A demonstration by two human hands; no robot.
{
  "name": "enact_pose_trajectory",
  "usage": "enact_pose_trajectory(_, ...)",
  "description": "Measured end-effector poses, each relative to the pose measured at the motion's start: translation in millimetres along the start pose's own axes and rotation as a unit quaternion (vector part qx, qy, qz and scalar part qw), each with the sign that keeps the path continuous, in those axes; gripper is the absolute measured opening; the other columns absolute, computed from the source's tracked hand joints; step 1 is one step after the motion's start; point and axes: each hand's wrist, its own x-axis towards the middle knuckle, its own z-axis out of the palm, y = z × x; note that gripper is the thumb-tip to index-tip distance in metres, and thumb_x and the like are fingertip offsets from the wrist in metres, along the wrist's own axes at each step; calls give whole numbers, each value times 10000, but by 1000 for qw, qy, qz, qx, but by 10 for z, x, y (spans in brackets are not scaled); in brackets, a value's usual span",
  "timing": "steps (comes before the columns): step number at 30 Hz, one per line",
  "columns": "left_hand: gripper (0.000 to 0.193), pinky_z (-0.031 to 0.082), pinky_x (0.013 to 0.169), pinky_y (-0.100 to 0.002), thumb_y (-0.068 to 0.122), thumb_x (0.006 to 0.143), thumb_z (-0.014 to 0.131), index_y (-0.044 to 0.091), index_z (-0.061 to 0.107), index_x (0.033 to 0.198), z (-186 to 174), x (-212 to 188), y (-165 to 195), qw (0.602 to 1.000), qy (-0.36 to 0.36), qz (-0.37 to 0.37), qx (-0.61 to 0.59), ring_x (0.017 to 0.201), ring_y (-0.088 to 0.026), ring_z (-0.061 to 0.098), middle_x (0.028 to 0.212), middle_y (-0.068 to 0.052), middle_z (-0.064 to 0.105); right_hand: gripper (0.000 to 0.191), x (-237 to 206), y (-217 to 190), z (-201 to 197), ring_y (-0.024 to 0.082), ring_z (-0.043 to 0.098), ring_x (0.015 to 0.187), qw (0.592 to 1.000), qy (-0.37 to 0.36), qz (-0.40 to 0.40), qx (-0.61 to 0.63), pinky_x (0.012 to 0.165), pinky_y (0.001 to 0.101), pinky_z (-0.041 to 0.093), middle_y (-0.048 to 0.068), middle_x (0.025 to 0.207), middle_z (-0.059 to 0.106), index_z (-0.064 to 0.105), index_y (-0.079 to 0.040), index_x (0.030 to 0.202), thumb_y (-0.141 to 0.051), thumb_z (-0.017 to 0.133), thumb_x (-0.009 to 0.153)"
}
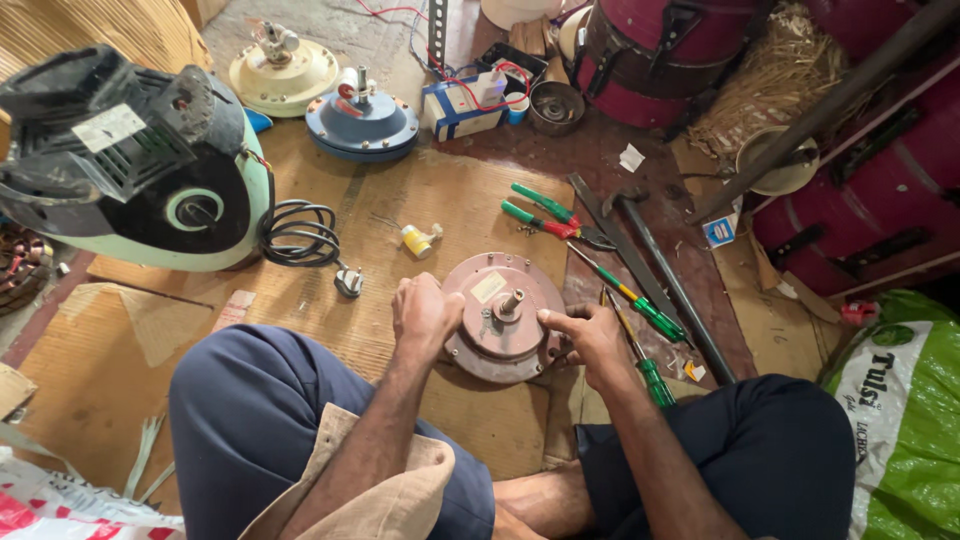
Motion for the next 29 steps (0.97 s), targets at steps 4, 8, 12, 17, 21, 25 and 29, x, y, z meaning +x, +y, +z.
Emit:
enact_pose_trajectory(4,407,499,999,-487,226,724,678,-83,733,983,-23,-90,64,1000,19,23,8,1068,-452,642,1133,-363,638,440,-58,-28,18,202,646,530,999,24,-16,-21,452,345,543,115,751,680,697,68,1010,-219,871,727)
enact_pose_trajectory(8,391,516,962,-475,266,761,710,-83,729,937,-234,-191,219,996,65,42,-51,1010,-434,659,1036,-332,679,371,-168,-171,25,174,625,557,997,42,-58,1,461,297,510,103,765,690,722,45,983,-208,855,746)
enact_pose_trajectory(12,303,574,828,-380,221,832,709,-45,729,974,-591,-274,502,979,7,-6,-205,866,-298,737,938,-216,765,381,-340,-485,-166,142,616,600,992,56,-96,64,481,262,491,44,859,673,712,19,1036,-212,841,763)
enact_pose_trajectory(17,310,576,841,-266,20,908,661,-52,697,1208,-854,-305,751,844,-65,123,-518,937,-127,705,1075,-106,751,347,-558,-887,-413,88,608,701,947,48,-269,171,545,229,476,40,969,661,657,-6,1180,-57,809,872)
enact_pose_trajectory(21,378,571,856,-276,-48,954,613,-58,657,1330,-806,-295,817,760,-133,145,-620,933,-127,671,1120,-102,730,178,-741,-1167,-575,104,664,713,930,56,-294,212,609,262,595,39,939,665,645,-32,1109,-27,704,941)
enact_pose_trajectory(25,398,573,880,-253,-54,961,572,-38,636,1353,-622,-281,778,721,-188,131,-654,974,-113,667,1173,-76,725,155,-825,-1321,-717,83,647,783,923,82,-352,131,646,208,507,52,981,698,660,-12,1118,10,716,975)
enact_pose_trajectory(29,346,598,893,-287,-22,979,564,-53,710,1291,-532,-120,630,824,-144,155,-525,1031,-150,716,1149,-121,755,153,-874,-1361,-885,94,647,851,907,142,-395,-23,748,222,534,64,1018,692,643,14,1149,22,716,1015)
